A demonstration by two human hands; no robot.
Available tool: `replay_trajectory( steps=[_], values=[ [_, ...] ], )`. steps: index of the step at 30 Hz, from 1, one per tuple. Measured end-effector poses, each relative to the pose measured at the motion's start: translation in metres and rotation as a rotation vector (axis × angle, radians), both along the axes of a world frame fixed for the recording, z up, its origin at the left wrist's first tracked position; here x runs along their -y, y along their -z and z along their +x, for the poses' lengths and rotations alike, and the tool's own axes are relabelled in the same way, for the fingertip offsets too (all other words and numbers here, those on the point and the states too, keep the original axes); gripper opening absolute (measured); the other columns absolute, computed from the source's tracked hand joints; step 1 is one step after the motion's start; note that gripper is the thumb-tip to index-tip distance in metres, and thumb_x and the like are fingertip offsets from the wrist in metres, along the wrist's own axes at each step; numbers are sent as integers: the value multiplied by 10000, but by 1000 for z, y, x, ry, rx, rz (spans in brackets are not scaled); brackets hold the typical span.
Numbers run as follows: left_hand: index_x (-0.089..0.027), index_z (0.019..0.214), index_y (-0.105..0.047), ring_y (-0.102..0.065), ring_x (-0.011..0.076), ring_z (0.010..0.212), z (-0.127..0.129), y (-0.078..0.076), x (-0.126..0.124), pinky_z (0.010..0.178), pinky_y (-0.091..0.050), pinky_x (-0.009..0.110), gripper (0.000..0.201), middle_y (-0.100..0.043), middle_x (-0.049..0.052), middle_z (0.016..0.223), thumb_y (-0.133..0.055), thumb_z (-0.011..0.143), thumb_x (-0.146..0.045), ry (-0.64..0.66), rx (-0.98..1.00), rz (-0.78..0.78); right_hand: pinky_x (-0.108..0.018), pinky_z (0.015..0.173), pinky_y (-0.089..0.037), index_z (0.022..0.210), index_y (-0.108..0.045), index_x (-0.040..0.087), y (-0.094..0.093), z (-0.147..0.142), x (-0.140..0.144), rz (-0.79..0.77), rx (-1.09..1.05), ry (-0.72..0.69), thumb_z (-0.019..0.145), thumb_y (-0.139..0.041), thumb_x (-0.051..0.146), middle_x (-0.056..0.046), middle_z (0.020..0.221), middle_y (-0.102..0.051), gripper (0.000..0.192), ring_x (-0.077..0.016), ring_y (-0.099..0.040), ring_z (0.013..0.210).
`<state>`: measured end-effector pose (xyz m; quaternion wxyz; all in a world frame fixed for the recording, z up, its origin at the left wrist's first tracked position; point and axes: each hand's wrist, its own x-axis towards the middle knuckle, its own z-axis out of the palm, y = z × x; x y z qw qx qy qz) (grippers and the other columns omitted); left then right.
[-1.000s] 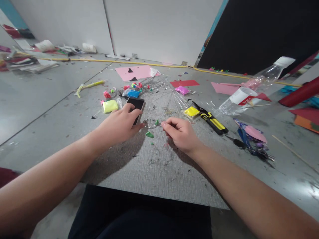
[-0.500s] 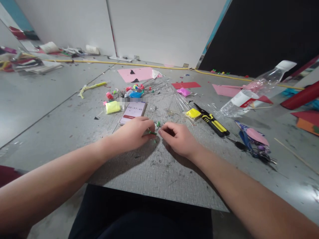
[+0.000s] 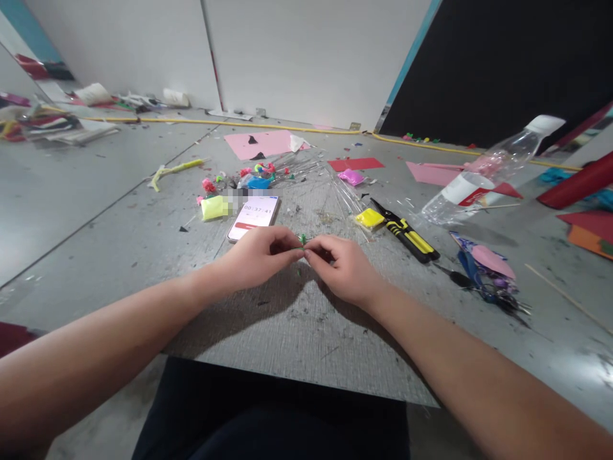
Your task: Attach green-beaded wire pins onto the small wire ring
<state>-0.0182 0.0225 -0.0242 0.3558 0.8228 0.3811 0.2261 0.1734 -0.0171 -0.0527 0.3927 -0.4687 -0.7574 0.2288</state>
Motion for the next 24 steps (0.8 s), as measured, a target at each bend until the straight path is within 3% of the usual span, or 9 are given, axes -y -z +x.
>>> replay_trajectory(
  steps=[7,12,18,24],
  values=[
    [-168,811,-643,-574,141,672,1,-1,-1,611,-437,285,124,-650,23,723,-623,830,-289,3,12,-67,-266,581,-368,740,-552,189,-2,0,1,82,40,43,875,-529,225,10,663,-558,142,-128,-512,622],
    [-172,877,-648,-617,160,702,-5,-4,-3,634,-454,292,138,-688,30,769,-595,839,-294,63,-199,3,-289,530,-323,637,-437,221,-2,7,-3,65,-127,192,925,-441,322,41,536,-427,305,-121,-426,522],
    [-182,915,-696,-645,189,734,-6,1,-7,660,-468,319,169,-742,77,856,-549,833,-199,34,-303,279,-303,622,-428,815,-605,191,1,4,-6,38,-192,207,878,-562,327,-21,735,-640,155,-150,-571,662],
    [-166,1014,-714,-662,235,835,-5,3,-10,743,-497,369,250,-744,123,948,-521,858,-198,24,-360,337,-280,573,-421,806,-591,199,5,1,-3,-79,-219,115,826,-670,317,9,707,-618,144,-131,-546,616]
  ],
)
